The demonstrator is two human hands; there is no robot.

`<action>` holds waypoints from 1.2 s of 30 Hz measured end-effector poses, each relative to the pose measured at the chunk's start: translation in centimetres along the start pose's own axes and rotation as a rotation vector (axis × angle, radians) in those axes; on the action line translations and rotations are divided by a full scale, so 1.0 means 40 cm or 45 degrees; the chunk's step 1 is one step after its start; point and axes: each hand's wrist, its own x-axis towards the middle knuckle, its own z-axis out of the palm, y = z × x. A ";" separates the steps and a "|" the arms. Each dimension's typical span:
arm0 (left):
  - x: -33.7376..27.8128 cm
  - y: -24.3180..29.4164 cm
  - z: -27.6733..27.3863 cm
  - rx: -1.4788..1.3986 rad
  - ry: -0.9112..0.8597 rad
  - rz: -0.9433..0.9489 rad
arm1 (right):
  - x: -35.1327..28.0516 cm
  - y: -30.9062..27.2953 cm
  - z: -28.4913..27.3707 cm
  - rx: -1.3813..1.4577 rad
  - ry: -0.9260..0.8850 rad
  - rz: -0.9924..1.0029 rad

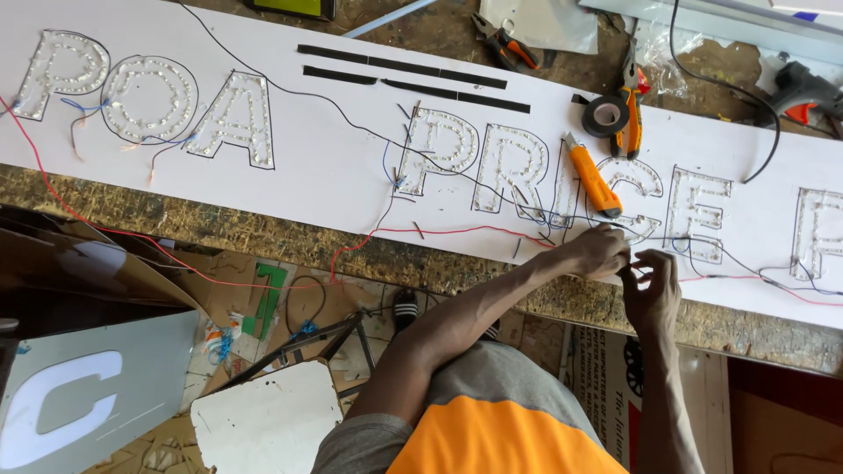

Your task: Wiring and gluing LED modules onto a large sign board

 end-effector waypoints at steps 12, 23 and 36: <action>-0.095 0.135 -0.111 0.144 0.280 0.183 | 0.030 -0.118 -0.045 0.112 -0.022 0.495; -0.119 0.176 -0.120 0.396 0.265 0.215 | 0.082 -0.068 -0.045 0.271 -0.246 0.746; -0.114 0.162 -0.106 0.453 0.163 0.151 | 0.100 -0.096 -0.063 0.379 -0.318 0.799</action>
